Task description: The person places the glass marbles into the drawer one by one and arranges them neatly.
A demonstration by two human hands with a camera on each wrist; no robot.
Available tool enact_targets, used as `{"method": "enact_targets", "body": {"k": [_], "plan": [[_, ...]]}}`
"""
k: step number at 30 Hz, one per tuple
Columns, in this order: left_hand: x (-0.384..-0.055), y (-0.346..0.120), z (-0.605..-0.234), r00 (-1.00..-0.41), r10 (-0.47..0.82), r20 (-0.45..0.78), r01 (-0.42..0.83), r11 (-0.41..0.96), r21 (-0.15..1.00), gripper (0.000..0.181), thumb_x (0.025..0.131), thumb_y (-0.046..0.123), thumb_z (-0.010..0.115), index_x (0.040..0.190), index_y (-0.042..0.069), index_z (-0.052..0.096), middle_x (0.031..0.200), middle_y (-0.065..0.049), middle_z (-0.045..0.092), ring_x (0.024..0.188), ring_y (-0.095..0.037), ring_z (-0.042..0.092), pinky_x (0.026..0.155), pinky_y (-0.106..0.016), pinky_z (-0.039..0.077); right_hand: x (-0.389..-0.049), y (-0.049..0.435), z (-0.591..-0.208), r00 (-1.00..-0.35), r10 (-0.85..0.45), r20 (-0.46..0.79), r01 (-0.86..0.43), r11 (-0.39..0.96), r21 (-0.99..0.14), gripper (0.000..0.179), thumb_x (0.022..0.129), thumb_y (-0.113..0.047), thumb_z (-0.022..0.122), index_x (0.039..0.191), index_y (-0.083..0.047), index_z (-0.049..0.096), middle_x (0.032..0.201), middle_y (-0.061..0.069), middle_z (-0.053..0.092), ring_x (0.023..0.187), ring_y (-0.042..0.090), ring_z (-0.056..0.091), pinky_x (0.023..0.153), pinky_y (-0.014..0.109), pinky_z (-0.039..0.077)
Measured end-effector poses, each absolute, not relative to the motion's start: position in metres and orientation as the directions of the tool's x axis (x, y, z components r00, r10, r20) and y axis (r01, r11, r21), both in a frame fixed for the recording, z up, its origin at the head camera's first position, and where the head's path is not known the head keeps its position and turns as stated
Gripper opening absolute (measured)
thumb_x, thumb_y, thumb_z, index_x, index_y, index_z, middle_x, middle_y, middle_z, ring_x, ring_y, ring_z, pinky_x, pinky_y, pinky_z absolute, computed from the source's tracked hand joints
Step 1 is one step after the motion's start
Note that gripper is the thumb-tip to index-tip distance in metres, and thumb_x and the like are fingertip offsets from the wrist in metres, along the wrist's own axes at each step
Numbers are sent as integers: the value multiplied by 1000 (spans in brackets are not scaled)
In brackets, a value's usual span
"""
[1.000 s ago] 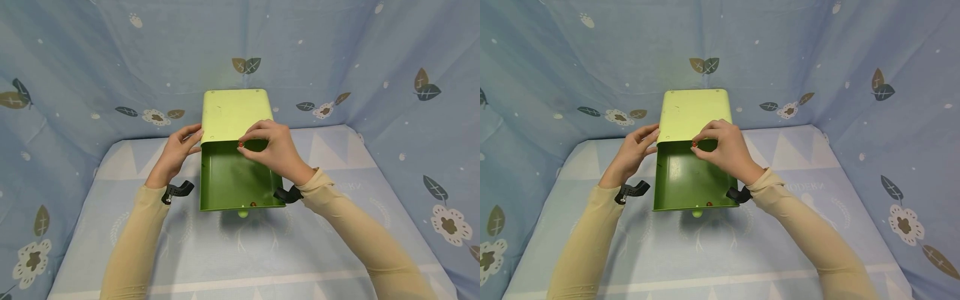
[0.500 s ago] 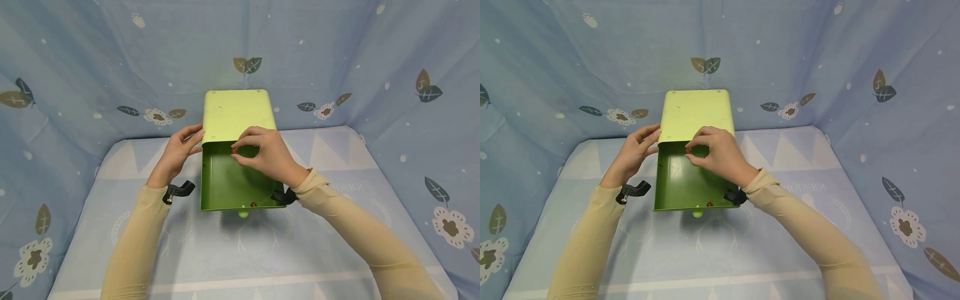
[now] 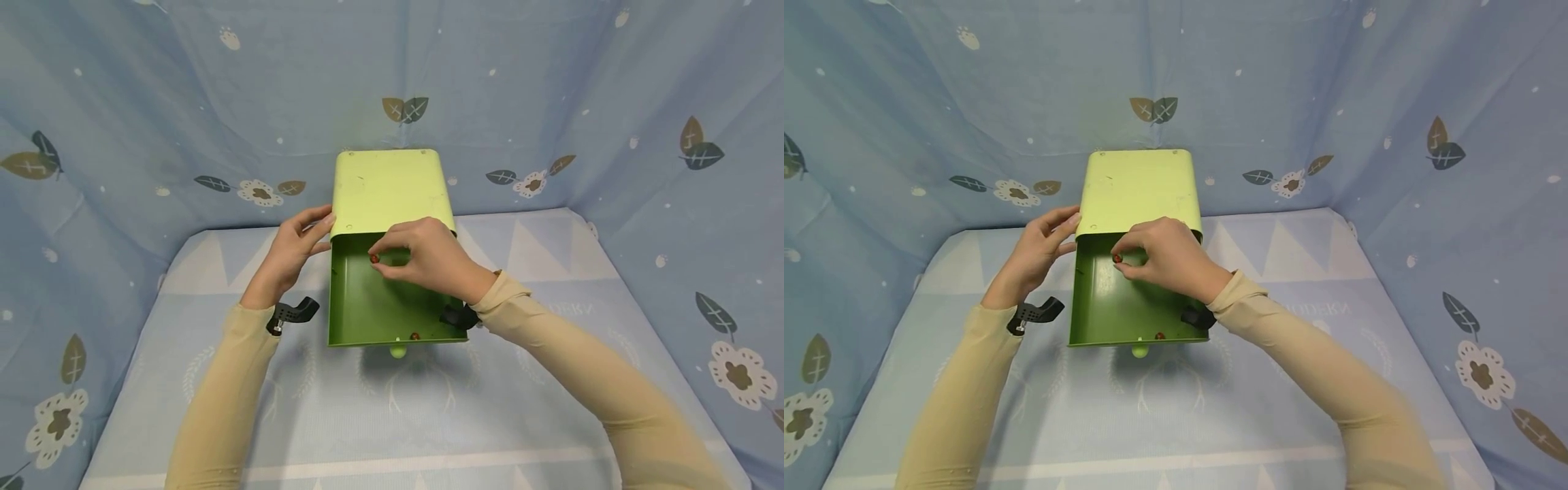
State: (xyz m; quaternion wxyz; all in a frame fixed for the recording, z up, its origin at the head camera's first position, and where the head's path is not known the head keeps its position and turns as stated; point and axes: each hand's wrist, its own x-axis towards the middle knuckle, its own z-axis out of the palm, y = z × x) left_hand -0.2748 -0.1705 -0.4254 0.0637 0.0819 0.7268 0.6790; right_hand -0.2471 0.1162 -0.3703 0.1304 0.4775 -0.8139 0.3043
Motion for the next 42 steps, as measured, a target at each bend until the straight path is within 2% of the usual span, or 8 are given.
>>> {"method": "enact_targets", "body": {"k": [7,17,28,42], "plan": [[-275,-170,-426,-978,206,14,28,67,997,66,113,41,65,167,7,45,168,-11,44,150,-28,48,119,-48,52,-249,113,-368,-491,-741,459,-871,411,-270,6,95,-11,85,99,-16,87,93,-4,80,82,12,76,74,28,61],[-274,-169,-426,-978,209,7,21,68,997,67,113,41,65,167,7,45,168,-11,44,152,-28,47,119,-48,51,-252,109,-375,-515,-782,350,-857,471,-210,4,96,-18,86,100,-19,87,75,-9,70,63,5,59,56,28,52],[-275,-169,-427,-980,201,13,28,73,997,69,113,42,65,168,6,43,170,-11,42,153,-27,46,119,-49,51,-256,106,-375,-524,-799,294,-851,483,-204,6,96,-21,87,102,-18,88,65,-12,61,59,4,54,53,27,49],[-277,-170,-427,-980,196,18,33,73,997,68,111,44,67,166,8,47,169,-9,44,152,-26,47,119,-48,51,-258,98,-386,-550,-796,251,-833,502,-233,6,96,-23,88,101,-18,88,64,-11,62,57,4,55,53,27,51]]}}
